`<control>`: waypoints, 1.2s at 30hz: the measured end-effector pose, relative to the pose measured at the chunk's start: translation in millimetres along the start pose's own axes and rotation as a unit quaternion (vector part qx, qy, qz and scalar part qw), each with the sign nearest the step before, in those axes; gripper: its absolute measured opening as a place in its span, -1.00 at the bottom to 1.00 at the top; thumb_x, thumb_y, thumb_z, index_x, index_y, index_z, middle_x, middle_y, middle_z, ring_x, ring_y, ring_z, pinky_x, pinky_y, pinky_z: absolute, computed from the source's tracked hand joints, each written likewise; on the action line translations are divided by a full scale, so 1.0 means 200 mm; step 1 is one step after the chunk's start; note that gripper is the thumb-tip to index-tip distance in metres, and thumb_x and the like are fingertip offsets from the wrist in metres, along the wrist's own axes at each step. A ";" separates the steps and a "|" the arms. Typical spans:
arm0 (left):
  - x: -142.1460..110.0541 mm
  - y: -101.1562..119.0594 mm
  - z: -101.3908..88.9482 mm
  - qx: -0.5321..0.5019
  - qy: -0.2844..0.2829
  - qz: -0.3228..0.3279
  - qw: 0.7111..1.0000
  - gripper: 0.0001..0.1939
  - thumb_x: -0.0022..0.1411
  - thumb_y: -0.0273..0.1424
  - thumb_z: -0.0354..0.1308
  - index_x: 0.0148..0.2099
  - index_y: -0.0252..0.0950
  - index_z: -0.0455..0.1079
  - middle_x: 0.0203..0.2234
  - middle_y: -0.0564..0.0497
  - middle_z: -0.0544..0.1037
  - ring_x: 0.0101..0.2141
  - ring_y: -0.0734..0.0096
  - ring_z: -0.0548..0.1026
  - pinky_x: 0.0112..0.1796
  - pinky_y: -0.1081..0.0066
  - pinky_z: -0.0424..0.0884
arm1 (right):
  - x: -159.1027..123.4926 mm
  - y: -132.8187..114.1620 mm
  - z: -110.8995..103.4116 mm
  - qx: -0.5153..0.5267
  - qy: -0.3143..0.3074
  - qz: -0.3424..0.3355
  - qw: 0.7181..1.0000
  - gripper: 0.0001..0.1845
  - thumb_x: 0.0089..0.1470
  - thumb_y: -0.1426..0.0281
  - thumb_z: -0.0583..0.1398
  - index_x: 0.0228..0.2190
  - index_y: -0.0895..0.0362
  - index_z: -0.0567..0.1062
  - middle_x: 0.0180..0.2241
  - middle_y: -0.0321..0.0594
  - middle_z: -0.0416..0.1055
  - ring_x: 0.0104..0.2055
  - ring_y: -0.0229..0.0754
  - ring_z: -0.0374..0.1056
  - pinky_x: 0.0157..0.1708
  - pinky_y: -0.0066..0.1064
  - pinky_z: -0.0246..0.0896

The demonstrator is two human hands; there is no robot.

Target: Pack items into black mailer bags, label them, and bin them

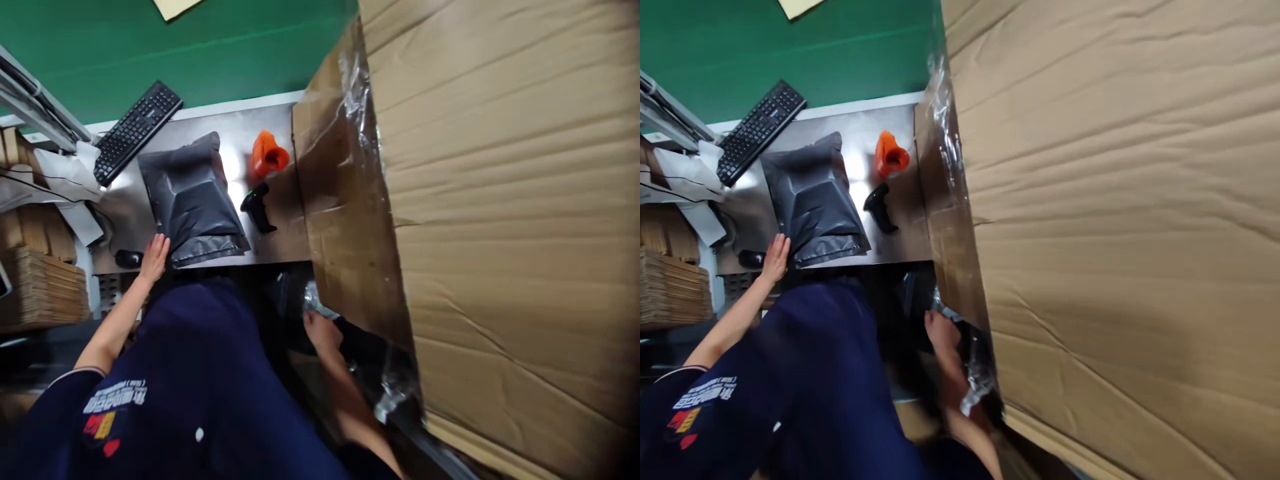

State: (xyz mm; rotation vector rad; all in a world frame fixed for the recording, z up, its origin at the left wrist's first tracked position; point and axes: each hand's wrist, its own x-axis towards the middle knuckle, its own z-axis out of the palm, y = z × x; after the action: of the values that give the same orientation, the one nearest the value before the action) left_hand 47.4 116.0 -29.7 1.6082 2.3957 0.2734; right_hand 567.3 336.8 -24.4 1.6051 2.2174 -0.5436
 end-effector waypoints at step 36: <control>0.07 0.16 -0.32 -0.316 0.162 -0.264 0.897 -0.45 0.50 -0.15 -0.13 -0.03 -0.38 0.62 -0.06 -0.23 0.69 0.01 0.14 0.62 0.14 0.17 0.50 | 0.56 -1.21 -0.23 0.528 0.155 -0.287 0.784 -0.57 0.22 0.10 0.11 -0.30 0.09 0.68 -0.23 -0.03 0.67 -0.13 0.08 0.58 -0.01 -0.01 0.51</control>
State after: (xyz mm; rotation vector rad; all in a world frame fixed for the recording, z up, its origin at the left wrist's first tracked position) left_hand 51.1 140.1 38.7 0.6355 2.4689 1.1358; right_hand 301.2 381.6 -14.9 1.3892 2.8580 -2.1402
